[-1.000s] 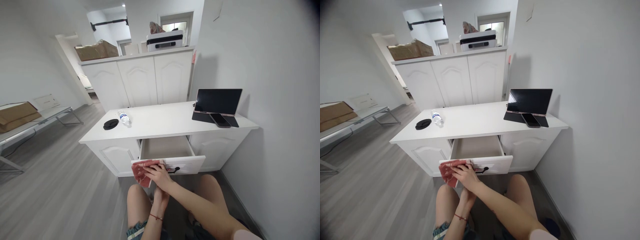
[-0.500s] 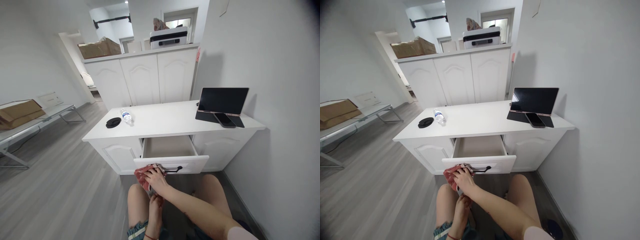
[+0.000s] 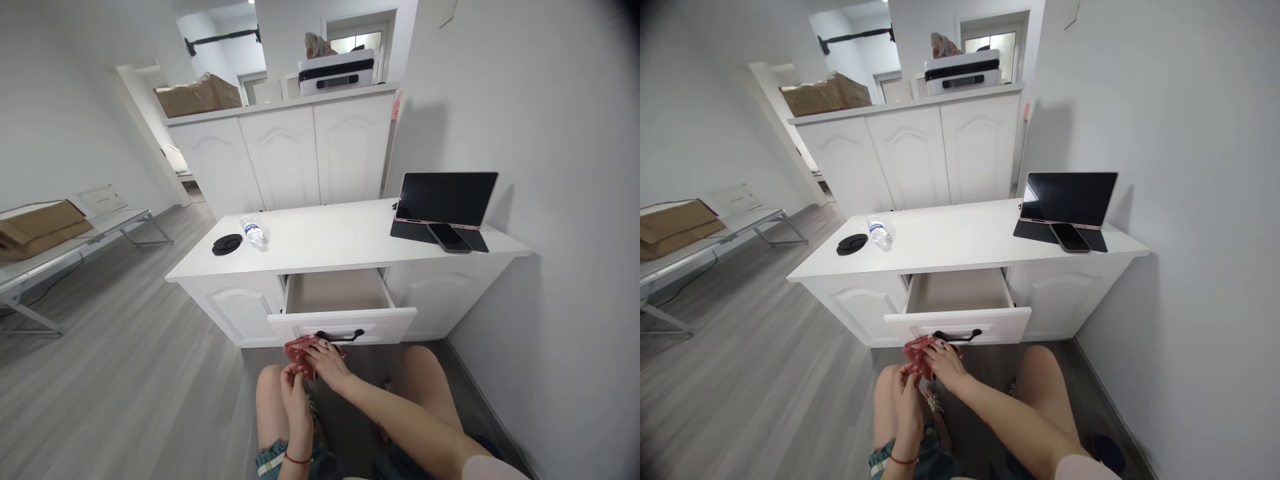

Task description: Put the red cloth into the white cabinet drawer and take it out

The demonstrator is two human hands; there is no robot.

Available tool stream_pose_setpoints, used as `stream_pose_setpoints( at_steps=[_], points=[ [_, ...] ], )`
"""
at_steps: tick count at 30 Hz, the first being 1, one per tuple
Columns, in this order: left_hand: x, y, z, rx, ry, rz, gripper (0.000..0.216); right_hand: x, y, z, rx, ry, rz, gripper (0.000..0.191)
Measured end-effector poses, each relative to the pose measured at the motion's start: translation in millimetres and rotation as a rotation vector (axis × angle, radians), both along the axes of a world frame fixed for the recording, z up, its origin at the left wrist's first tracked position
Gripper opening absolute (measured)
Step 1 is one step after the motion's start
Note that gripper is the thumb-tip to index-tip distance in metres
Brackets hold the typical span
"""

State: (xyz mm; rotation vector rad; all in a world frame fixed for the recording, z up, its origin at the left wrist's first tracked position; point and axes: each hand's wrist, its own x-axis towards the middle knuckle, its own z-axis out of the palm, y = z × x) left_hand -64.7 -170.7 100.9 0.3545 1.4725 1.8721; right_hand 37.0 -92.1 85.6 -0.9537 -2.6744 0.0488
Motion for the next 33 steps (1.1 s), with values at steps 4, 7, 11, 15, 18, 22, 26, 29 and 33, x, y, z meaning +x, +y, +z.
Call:
stream_pose_setpoints(
  at_steps=[4, 7, 11, 15, 18, 22, 26, 29, 33],
  points=[
    [15.0, 6.7, 16.4, 0.005, -0.086, -0.095, 0.023, 35.1, -2.7, -1.6, 0.017, -0.087, -0.072, 0.040],
    [29.6, 14.2, 29.1, 0.016, -0.146, -0.172, 0.027, 67.7, -2.3, -2.7, 0.093, -0.110, -0.104, 0.038],
    [47.3, 28.6, 41.1, 0.006, -0.295, -0.238, 0.034, 113.6, 0.0, -7.3, 0.172, -0.086, -0.120, 0.035],
    [58.3, 45.2, 46.2, -0.043, -0.457, -0.322, 0.027, 156.2, 0.0, -6.0, 0.206, -0.079, -0.185, 0.038],
    [62.5, 54.2, 48.0, -0.068, -0.535, -0.377, 0.023, 185.9, 0.0, -4.1, 0.239, -0.068, -0.232, 0.043],
    [65.4, 58.6, 50.8, -0.069, -0.589, -0.356, 0.027, 221.5, 0.2, -4.4, 0.345, -0.030, -0.222, 0.053],
    [66.0, 58.7, 52.6, -0.089, -0.588, -0.351, 0.028, 241.9, -4.5, 5.2, 0.438, -0.017, -0.254, 0.058],
    [65.3, 58.9, 51.8, -0.097, -0.565, -0.366, 0.030, 242.7, -8.9, 23.9, 0.460, 0.000, -0.317, 0.056],
    [65.2, 59.4, 49.3, -0.060, -0.536, -0.378, 0.035, 229.9, -8.8, 48.4, 0.517, 0.024, -0.331, 0.054]
  ],
)
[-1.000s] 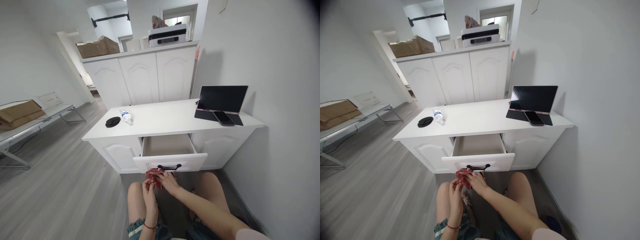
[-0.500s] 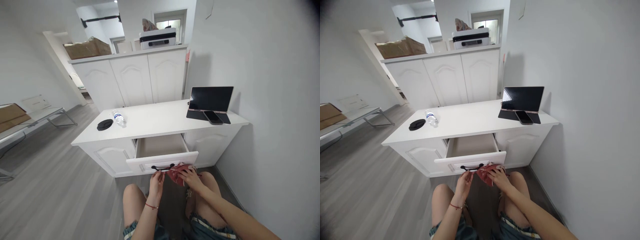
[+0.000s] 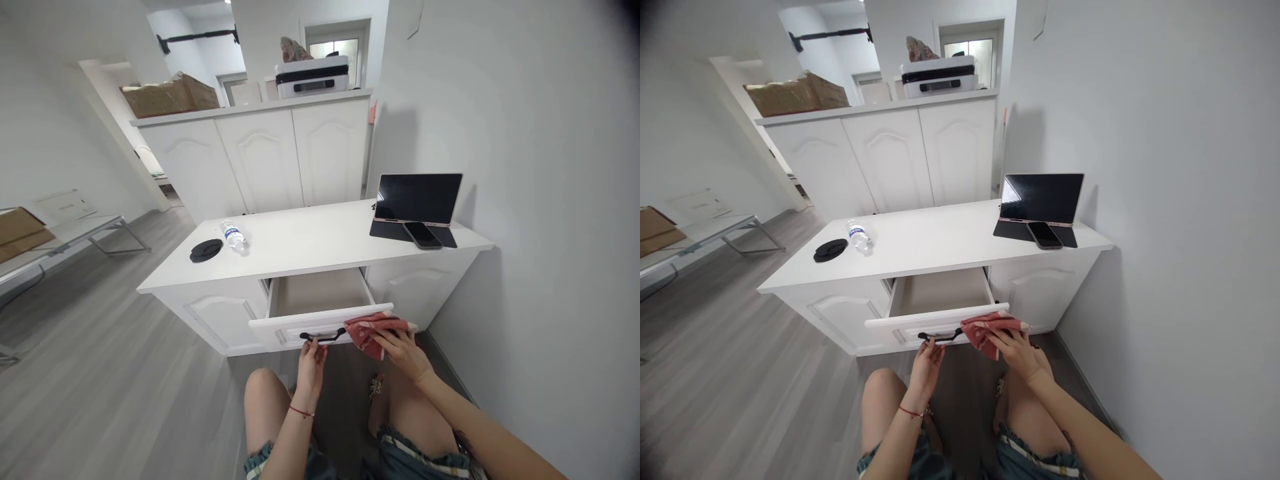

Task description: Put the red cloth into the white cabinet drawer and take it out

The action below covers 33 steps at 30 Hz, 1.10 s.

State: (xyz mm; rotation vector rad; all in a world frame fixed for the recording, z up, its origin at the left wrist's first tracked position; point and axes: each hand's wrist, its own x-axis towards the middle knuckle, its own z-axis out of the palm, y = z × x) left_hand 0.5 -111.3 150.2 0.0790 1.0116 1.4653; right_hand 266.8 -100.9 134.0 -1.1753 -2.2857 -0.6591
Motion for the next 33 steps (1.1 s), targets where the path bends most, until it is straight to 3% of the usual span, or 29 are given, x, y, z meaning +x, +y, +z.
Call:
stream_pose_setpoints(
  at_steps=[3, 12, 21, 26, 33],
  points=[
    [1.2, 0.2, -1.8, 0.029, -0.014, 0.011, 0.035, -14.4, 5.2, 5.8, 0.013, 0.028, 0.018, 0.051],
    [3.0, -0.8, -8.4, 0.101, -0.021, -0.006, 0.029, -69.6, 23.7, -4.9, -0.049, 0.098, 0.134, 0.036],
    [6.5, -1.8, 3.9, 0.092, 0.006, 0.049, 0.024, -129.8, 23.3, 13.2, -0.228, 0.056, 0.220, 0.029],
    [3.9, -1.0, 1.8, 0.122, -0.008, 0.011, 0.026, -117.7, 21.6, 13.3, -0.176, 0.066, 0.200, 0.031],
    [0.7, 0.1, -15.5, 0.115, -0.008, 0.001, 0.037, -62.7, 12.3, 7.1, -0.005, 0.266, 0.041, 0.043]
  ],
)
